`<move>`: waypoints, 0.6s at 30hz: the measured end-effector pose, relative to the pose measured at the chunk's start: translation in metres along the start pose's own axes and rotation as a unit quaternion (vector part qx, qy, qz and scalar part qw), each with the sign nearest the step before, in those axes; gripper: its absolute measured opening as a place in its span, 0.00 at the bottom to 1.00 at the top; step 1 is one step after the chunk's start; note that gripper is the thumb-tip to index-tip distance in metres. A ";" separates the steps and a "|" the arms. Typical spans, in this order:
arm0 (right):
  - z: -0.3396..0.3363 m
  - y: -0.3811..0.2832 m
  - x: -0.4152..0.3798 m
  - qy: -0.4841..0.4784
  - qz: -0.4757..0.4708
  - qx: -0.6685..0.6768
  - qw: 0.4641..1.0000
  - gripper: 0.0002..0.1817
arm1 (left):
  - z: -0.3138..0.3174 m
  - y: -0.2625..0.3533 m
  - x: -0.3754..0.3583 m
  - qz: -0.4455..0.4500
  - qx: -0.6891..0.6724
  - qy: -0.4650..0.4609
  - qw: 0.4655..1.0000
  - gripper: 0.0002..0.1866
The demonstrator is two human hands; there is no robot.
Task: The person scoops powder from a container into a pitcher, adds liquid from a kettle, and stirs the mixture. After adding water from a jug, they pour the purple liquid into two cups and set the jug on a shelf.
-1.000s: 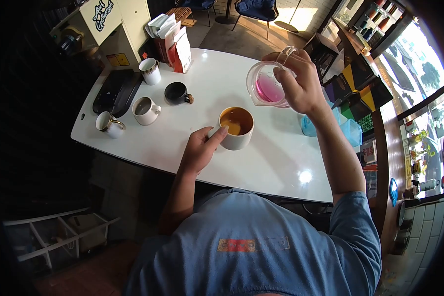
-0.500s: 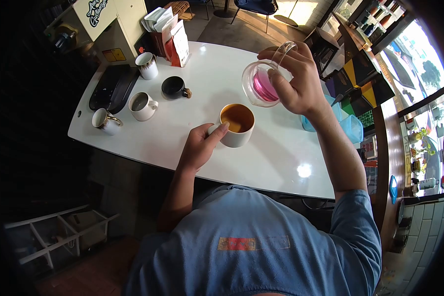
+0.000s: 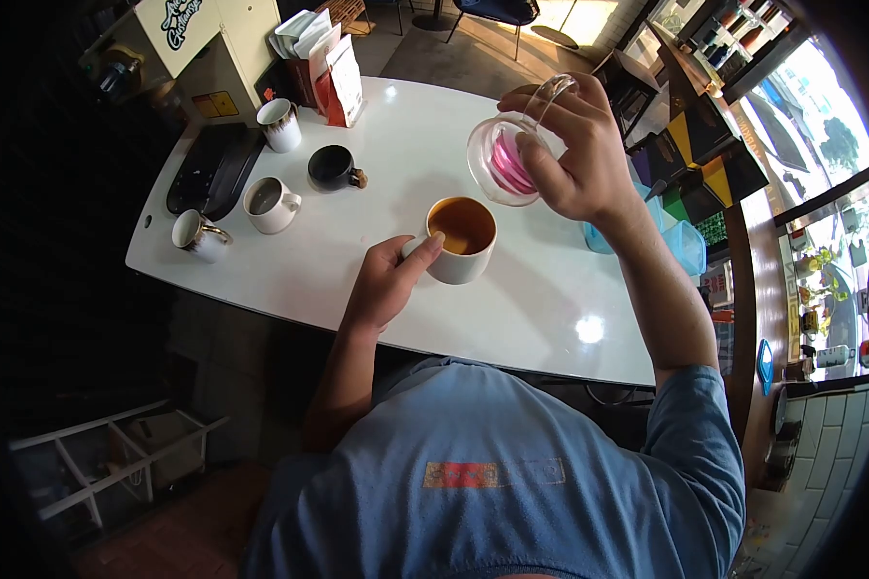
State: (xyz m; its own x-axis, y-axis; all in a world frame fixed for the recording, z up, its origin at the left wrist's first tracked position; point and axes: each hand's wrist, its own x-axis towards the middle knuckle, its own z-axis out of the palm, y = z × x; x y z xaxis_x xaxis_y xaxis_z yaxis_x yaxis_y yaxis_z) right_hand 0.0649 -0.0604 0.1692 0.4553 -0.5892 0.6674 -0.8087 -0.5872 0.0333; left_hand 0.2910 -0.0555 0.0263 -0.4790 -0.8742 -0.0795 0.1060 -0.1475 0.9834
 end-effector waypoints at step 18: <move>0.001 0.002 0.007 0.006 -0.021 -0.044 0.999 0.16 | -0.001 -0.005 0.005 -0.001 -0.025 0.000 1.000 0.19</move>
State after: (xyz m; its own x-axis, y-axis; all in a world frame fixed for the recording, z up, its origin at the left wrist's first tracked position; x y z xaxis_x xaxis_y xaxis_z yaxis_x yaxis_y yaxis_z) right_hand 0.0664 -0.0659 0.1731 0.4854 -0.5583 0.6729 -0.8188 -0.5601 0.1259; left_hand 0.2893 -0.0594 0.0212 -0.4789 -0.8741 -0.0818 0.1482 -0.1724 0.9738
